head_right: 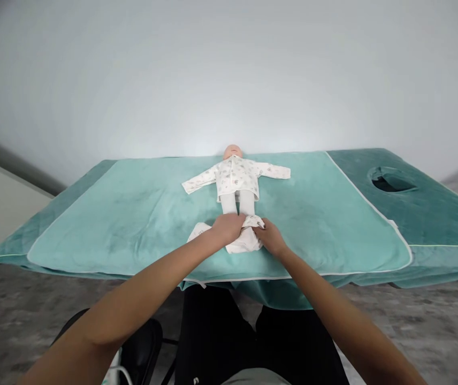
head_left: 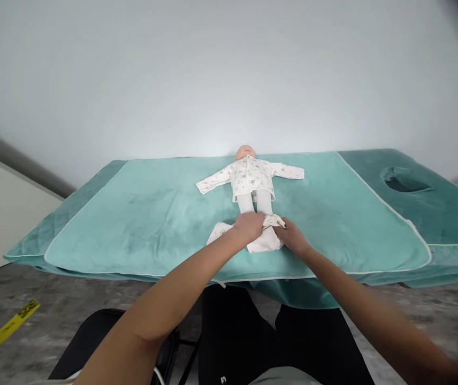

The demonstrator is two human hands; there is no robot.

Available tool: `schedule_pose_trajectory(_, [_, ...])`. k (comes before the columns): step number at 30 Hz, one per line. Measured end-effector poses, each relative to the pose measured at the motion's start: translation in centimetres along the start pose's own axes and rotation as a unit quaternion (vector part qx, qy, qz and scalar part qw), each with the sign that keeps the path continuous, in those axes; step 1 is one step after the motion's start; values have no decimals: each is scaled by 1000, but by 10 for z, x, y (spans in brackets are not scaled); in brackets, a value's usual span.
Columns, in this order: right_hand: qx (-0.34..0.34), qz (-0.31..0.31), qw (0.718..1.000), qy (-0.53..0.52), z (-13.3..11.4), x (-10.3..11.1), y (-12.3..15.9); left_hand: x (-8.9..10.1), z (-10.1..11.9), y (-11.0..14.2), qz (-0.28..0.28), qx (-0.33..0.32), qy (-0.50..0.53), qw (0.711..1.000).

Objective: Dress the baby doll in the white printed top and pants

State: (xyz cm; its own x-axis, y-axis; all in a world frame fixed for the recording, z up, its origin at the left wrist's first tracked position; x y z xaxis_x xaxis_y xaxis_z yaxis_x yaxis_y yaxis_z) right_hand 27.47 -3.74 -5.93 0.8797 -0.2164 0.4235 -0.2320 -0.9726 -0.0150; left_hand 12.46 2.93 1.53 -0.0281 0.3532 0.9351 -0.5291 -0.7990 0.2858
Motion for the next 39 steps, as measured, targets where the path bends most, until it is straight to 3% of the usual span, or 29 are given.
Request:
schedule_pose_trajectory(8, [10,-58,998,27,-4,3,-3,-2,12,9,-11,8,-24,1000])
schedule_pose_trajectory(12, [-3,-93,991,-96,2,4,-3,1,13,6,-27,8,6,1000])
schedule_pose_trajectory(17, [18,-104,954,-281,14,10,-1,8,10,0,-38,-22,105,994])
schedule_pose_trajectory(21, [-14,-139,923,-358,16,17,0,16,1,-12,41,21,197,979])
schedule_pose_trajectory(29, [-8,-172,901,-399,13,21,-32,21,2,-32,152,65,137,977])
schedule_pose_trajectory(34, [-27,-150,865,-478,28,20,-44,19,-6,-32,84,87,216,969])
schedule_pose_trajectory(39, [-39,-107,864,-490,36,21,-45,10,-9,-20,-65,-13,363,929])
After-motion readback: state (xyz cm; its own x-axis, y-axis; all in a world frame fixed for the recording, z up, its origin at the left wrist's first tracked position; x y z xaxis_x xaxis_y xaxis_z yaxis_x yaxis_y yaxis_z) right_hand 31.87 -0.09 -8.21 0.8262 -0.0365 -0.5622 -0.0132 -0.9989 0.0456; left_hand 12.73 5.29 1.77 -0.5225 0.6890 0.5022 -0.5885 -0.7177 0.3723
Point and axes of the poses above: each hand's wrist, its own y-axis away from the middle knuckle, its own x-axis out of the back of the hand, z = x × y, the point moved 3 cm from there along -y, towards the middle knuckle, and after that the axes turned 9 degrees about x, right-handed, at the moved point
